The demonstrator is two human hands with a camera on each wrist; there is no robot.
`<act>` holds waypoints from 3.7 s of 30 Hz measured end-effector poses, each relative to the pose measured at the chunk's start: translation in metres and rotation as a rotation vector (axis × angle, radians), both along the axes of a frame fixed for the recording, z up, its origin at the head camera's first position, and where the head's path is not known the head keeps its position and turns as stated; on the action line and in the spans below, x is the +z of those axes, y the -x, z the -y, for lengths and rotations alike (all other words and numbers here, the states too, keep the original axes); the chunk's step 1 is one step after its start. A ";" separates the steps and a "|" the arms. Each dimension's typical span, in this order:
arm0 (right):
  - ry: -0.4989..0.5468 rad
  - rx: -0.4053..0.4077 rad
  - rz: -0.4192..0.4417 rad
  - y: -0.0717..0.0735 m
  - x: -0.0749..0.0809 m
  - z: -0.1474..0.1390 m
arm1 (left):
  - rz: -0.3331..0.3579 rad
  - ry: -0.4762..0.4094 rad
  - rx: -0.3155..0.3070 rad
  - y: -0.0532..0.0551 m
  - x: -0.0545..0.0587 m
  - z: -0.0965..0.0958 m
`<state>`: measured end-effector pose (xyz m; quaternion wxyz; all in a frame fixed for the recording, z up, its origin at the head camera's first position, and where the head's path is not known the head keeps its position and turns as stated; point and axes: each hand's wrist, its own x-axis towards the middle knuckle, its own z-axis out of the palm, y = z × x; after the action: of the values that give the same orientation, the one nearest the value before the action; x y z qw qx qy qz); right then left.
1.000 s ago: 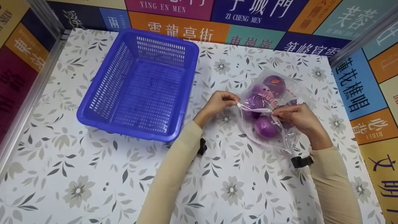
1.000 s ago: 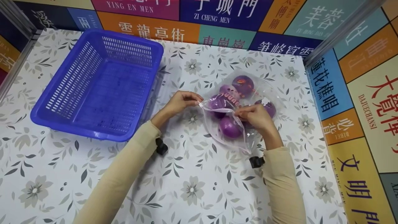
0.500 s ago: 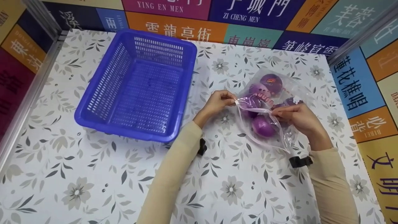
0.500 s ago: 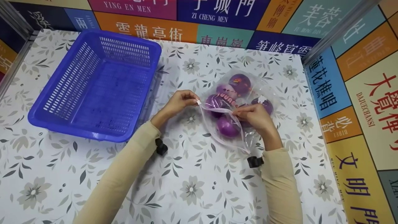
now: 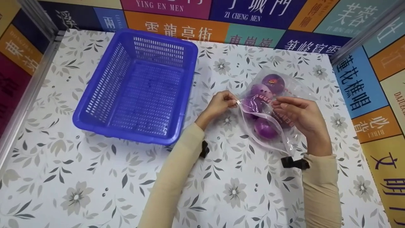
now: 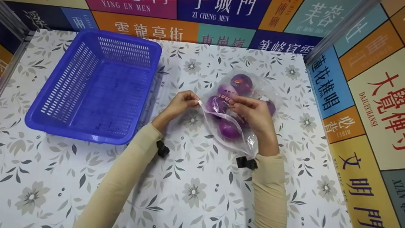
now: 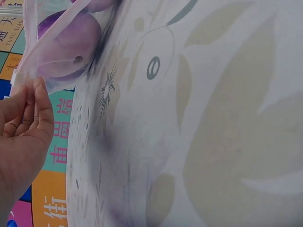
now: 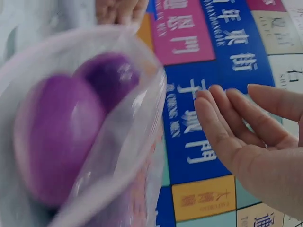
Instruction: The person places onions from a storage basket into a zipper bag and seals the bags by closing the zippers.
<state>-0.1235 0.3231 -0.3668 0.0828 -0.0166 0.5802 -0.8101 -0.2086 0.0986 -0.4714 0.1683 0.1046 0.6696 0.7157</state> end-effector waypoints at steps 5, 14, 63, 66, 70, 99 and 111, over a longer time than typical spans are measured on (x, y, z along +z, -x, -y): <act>0.015 -0.026 -0.003 0.006 -0.006 0.021 | 0.004 0.011 -0.006 -0.001 0.001 0.002; -0.081 -0.037 0.052 0.008 -0.023 0.032 | 0.003 -0.004 0.025 0.000 -0.001 0.002; -0.137 -0.078 0.200 0.022 -0.063 0.047 | 0.051 0.063 0.014 -0.002 -0.005 0.009; -0.115 -0.096 0.184 0.027 -0.063 0.054 | 0.034 0.077 0.016 -0.003 -0.004 0.009; -0.135 -0.111 0.164 0.031 -0.061 0.058 | 0.005 0.086 0.032 -0.004 -0.002 0.009; -0.368 -0.246 -0.124 0.028 -0.063 0.076 | -0.106 0.051 -0.011 -0.021 0.020 0.003; -0.479 -0.268 -0.218 0.030 -0.059 0.081 | -0.124 0.066 0.007 -0.021 0.021 0.005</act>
<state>-0.1533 0.2418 -0.4260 -0.0863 -0.0069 0.7575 -0.6470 -0.1880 0.0935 -0.4500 0.1275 0.1407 0.7024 0.6859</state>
